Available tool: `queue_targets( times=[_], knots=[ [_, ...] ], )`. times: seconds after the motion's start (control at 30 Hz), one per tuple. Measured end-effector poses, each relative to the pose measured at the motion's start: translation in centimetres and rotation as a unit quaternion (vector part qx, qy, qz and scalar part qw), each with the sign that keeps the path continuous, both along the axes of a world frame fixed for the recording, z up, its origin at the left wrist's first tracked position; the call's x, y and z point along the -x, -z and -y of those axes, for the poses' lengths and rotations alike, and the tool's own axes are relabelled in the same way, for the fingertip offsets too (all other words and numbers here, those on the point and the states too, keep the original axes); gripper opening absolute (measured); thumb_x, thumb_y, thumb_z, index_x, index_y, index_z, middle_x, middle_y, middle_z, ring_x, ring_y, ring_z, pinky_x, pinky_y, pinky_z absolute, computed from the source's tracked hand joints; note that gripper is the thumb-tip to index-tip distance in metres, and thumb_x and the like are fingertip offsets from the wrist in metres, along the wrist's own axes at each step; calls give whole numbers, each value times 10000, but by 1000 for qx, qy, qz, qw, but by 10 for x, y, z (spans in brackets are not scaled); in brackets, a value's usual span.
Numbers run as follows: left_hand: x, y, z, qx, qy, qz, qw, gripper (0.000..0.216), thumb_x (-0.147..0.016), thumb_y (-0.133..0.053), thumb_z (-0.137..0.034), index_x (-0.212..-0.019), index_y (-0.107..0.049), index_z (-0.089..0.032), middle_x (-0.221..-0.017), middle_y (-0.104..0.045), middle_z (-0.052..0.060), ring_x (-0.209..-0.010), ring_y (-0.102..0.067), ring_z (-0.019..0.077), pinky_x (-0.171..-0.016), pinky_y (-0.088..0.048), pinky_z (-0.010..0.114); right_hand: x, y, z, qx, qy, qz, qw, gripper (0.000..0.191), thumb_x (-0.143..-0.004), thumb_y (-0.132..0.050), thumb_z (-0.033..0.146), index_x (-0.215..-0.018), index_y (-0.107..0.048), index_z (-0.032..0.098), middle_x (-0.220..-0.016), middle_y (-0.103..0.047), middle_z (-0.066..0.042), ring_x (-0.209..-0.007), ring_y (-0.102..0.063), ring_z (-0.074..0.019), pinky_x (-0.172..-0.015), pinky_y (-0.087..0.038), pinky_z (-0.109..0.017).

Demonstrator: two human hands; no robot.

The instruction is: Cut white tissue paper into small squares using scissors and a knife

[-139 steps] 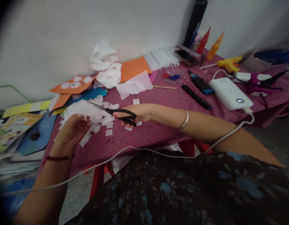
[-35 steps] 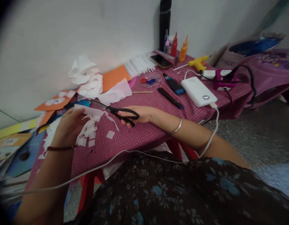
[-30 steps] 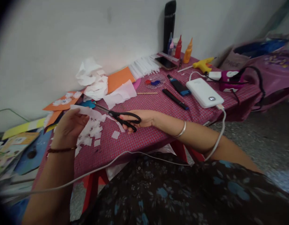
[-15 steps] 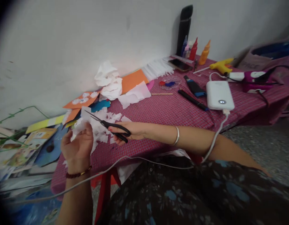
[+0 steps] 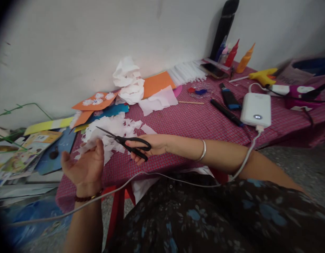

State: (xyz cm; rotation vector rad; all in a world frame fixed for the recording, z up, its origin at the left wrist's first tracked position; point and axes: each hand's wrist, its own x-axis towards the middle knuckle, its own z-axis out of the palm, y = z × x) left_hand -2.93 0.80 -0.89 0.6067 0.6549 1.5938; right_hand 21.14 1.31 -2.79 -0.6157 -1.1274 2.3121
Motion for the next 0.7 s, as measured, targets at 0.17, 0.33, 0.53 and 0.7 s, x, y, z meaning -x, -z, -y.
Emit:
queue_targets(
  times=[0.17, 0.33, 0.53, 0.7],
  knots=[
    [-2, 6, 9, 34, 14, 6, 999, 380, -850, -592, -595, -877, -633, -218, -819, -716, -5, -1006, -698, 170, -1037, -543, 349, -4, -1, 0, 14, -23, -7, 1000, 377, -890, -705, 507, -955, -605, 149, -736, -704, -7, -626, -703, -138, -684, -631, -311],
    [-8, 19, 11, 54, 36, 12, 998, 332, -859, -635, -517, -957, -666, -201, -870, -740, 34, -881, -716, 162, -888, -605, 303, -11, -6, 4, -11, -36, 23, 999, 336, -896, -710, 465, -895, -620, 141, -729, -702, -8, -609, -697, -124, -600, -605, -252],
    [-10, 20, 12, 84, 45, 9, 995, 307, -803, -708, -402, -1017, -676, -185, -931, -752, 44, -966, -723, 173, -893, -601, 252, -21, -15, 6, -16, 0, 47, 999, 310, -882, -733, 431, -916, -602, 152, -714, -704, 12, -568, -682, -98, -561, -590, -213],
    [-12, 8, 23, 83, 72, -1, 994, 402, -788, -712, -497, -1069, -687, -210, -1028, -757, 53, -995, -718, 181, -819, -624, 229, -21, -16, -5, -12, 126, -1, 992, 320, -821, -801, 375, -910, -568, 174, -725, -728, 7, -555, -668, -93, -513, -568, -182]
  ],
)
